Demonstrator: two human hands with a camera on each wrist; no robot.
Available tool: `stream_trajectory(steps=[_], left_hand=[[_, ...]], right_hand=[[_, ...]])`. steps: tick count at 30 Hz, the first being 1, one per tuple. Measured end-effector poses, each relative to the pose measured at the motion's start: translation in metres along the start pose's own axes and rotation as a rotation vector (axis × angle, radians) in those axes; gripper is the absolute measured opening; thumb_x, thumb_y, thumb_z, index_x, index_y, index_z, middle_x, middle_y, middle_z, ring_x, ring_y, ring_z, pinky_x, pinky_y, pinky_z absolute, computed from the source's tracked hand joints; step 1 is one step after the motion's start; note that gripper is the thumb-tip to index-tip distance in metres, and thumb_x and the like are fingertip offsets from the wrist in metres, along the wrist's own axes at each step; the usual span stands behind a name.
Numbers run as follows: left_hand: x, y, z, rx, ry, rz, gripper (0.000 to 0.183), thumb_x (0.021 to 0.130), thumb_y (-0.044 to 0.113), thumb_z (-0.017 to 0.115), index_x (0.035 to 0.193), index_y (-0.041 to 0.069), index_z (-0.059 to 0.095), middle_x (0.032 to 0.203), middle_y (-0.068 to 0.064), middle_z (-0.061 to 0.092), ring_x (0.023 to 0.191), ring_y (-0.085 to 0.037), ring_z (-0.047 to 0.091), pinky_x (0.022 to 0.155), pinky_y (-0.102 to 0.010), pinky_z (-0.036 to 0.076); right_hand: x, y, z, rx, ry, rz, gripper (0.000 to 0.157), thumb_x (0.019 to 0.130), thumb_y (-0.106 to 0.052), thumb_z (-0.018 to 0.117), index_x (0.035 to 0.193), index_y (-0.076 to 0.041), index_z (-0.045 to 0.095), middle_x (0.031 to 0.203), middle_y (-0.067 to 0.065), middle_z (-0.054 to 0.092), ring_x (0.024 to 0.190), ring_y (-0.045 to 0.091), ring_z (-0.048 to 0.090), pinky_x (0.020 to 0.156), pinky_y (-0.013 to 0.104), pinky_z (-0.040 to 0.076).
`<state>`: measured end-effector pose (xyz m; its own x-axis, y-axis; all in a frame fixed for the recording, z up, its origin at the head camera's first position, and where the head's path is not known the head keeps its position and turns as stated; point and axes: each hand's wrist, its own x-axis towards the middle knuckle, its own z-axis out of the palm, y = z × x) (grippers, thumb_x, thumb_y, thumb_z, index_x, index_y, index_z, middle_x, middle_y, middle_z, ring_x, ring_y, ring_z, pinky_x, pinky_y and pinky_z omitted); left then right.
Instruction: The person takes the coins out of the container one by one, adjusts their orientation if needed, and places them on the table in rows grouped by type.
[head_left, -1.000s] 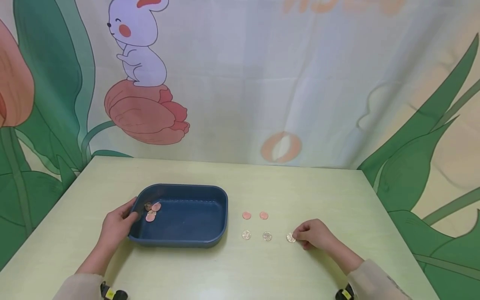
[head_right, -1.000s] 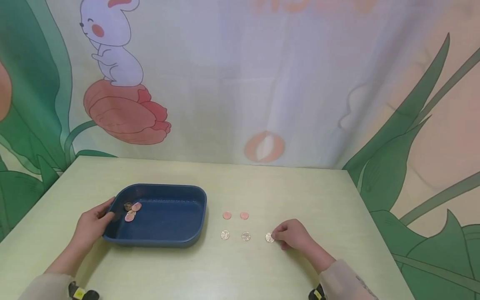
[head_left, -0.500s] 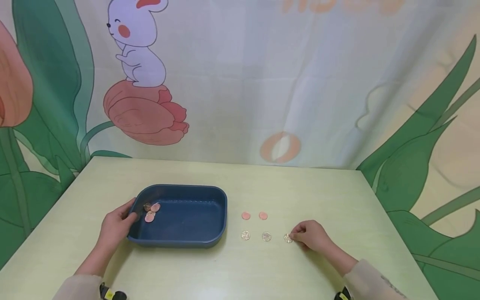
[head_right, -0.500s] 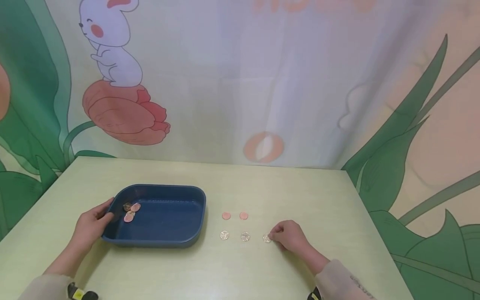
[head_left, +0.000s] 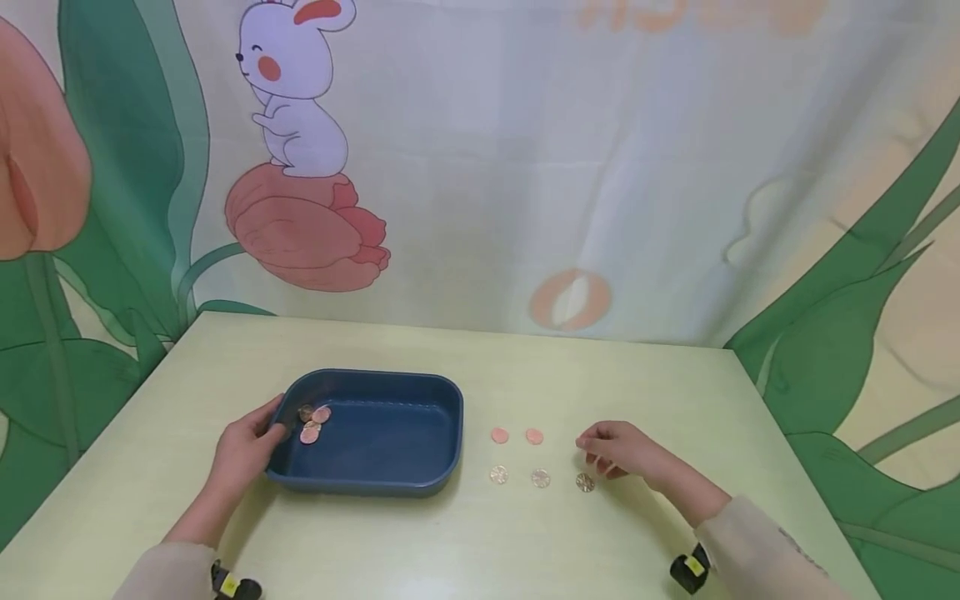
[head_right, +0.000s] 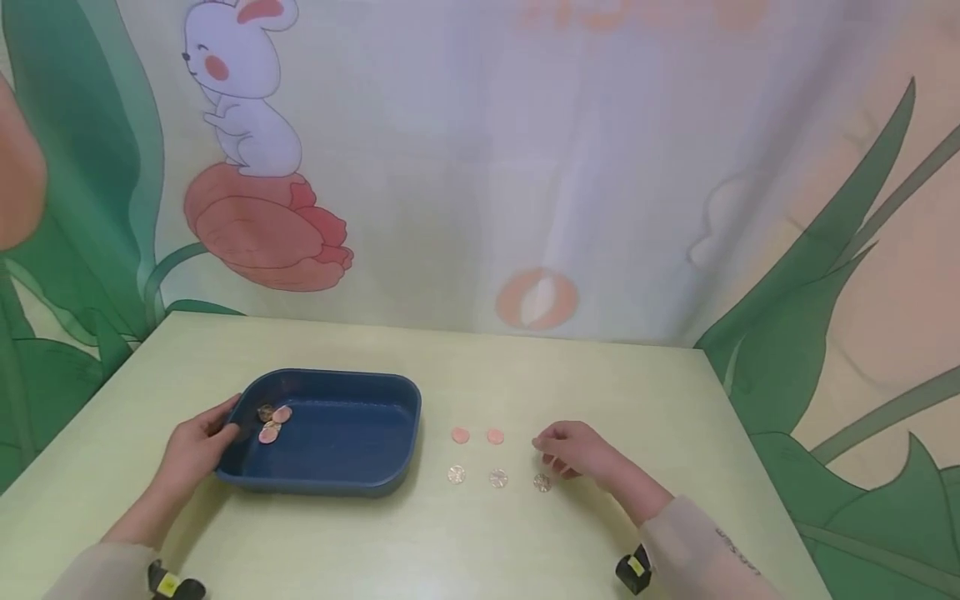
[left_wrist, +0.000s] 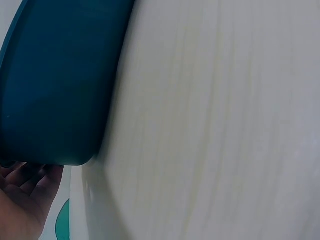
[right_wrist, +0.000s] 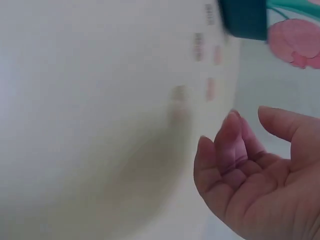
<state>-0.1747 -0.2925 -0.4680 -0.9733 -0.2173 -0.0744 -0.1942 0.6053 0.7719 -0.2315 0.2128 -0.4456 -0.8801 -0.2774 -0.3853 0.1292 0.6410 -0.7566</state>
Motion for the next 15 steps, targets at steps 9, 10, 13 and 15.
stream_trajectory(steps=[9,10,13,15], left_hand=[[0.001,-0.001,0.0,-0.008,0.006,0.003,0.055,0.102,0.011,0.047,0.154,-0.003,0.038,0.147,-0.032,0.049,0.14,-0.048,0.048,0.11,-0.057,0.046],[0.001,-0.001,0.0,-0.007,0.007,0.005,0.055,0.102,0.011,0.047,0.154,-0.003,0.038,0.147,-0.032,0.049,0.14,-0.049,0.048,0.111,-0.058,0.046],[0.001,-0.002,0.0,0.0,0.013,0.015,0.055,0.101,0.011,0.048,0.154,-0.004,0.039,0.146,-0.033,0.049,0.139,-0.049,0.049,0.11,-0.058,0.047],[0.001,-0.002,0.0,-0.002,0.015,0.016,0.055,0.1,0.01,0.048,0.153,-0.004,0.04,0.146,-0.033,0.049,0.139,-0.049,0.049,0.109,-0.058,0.047]], right_hand=[[0.019,-0.069,0.0,0.005,-0.171,-0.182,0.03,0.105,-0.022,0.052,0.117,0.003,0.064,0.092,0.003,0.066,0.081,0.015,0.061,0.078,0.029,0.056],[0.022,-0.078,0.003,-0.007,-0.189,-0.201,0.029,0.105,-0.022,0.052,0.117,0.002,0.065,0.093,0.003,0.066,0.081,0.015,0.061,0.079,0.029,0.056],[0.03,-0.107,0.008,-0.05,-0.235,-0.254,0.028,0.104,-0.022,0.052,0.116,-0.001,0.067,0.093,0.003,0.066,0.083,0.015,0.062,0.08,0.029,0.056],[0.035,-0.125,0.011,-0.071,-0.257,-0.282,0.028,0.104,-0.022,0.053,0.116,-0.002,0.067,0.094,0.002,0.067,0.083,0.014,0.062,0.08,0.029,0.056]])
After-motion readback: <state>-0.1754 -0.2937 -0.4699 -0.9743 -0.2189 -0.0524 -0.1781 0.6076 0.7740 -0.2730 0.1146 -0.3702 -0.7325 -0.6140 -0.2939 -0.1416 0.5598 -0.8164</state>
